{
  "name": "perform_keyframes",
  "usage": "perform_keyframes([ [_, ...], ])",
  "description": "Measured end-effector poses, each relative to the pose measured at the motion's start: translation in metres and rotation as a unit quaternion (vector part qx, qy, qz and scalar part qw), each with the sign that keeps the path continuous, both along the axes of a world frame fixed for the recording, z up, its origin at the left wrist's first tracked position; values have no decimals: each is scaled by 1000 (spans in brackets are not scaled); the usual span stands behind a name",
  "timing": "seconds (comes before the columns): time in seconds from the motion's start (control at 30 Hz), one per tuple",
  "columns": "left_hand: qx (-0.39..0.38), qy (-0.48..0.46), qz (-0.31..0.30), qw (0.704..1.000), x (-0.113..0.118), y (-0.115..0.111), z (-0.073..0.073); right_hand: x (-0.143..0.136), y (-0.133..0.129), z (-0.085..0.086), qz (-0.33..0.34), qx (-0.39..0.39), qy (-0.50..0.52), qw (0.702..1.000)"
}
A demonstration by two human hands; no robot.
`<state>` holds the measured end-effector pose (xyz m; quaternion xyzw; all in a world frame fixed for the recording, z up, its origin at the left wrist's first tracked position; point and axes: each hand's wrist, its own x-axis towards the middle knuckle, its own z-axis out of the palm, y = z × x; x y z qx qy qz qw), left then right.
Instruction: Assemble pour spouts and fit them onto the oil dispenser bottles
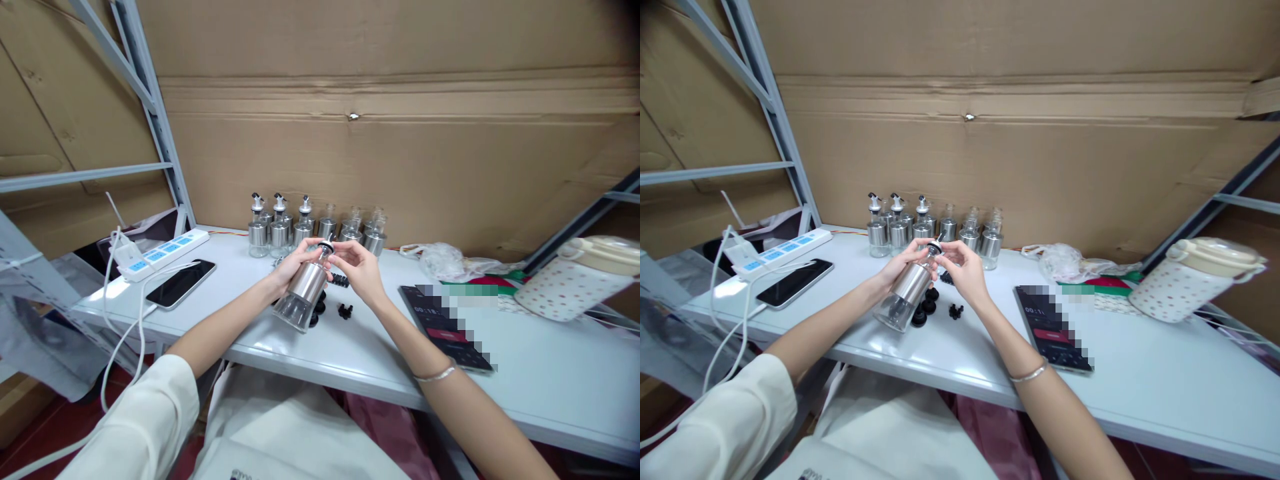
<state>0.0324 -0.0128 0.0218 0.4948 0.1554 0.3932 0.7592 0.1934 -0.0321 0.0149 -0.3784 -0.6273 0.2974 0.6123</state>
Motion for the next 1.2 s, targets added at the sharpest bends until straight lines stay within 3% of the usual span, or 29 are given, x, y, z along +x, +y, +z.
perform_keyframes([
  [0.73, 12, -5, -2, 1000, 1, 3, -4, -1, -1, -1, 17, -5, 9, 1000],
  [1.0, 19, 2, -25, 1000, 1, -3, 2, 3, -3, 6, 107, -40, 32, 993],
  [1.2, 27, 10, -32, 999, 0, -4, 3, 6, -3, 8, 136, -68, 51, 987],
])
